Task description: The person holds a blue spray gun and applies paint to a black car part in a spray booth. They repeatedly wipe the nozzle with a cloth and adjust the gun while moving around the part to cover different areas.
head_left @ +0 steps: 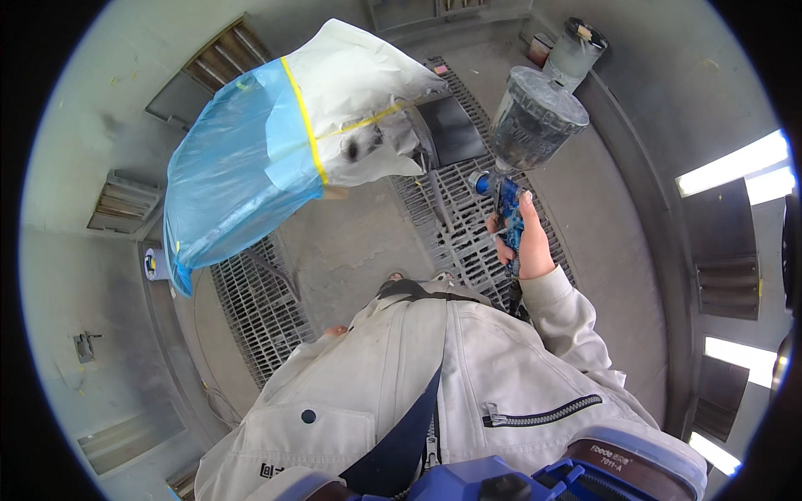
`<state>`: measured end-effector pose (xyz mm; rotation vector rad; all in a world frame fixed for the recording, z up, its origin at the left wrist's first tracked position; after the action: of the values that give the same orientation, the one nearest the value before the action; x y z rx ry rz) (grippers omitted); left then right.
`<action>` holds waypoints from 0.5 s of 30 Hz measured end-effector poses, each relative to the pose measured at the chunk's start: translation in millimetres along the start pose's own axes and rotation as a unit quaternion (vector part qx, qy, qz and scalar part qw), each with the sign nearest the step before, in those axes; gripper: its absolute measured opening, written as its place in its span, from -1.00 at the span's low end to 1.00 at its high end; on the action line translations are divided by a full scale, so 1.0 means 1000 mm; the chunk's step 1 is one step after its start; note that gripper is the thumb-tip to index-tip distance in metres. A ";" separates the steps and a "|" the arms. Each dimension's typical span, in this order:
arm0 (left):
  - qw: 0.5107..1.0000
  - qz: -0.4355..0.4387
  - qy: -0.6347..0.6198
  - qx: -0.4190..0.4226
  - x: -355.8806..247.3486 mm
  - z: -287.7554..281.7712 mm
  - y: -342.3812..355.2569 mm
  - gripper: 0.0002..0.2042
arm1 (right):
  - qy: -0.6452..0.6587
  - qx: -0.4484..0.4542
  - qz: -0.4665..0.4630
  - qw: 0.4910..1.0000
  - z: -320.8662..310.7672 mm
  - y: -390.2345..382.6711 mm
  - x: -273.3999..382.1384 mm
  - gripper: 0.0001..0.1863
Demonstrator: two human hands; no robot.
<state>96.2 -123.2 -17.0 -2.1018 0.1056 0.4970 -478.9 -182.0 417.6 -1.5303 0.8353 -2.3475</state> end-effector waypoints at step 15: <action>0.997 0.035 0.061 0.031 0.022 -0.071 0.027 -0.59 | 0.070 -0.062 -0.043 0.995 0.037 -0.005 -0.014 -0.23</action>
<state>131.1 -194.1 -12.8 -2.0723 0.2636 0.4013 -439.5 -184.2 420.8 -1.4894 0.9839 -2.5343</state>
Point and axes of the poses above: each hand's wrist, its own y-axis towards the middle knuckle, its own z-axis out of the palm, x = y × z, the point moved 1 cm from there along y, towards the middle knuckle, and after that the axes turned 14 degrees about z, right-handed, at the moved point
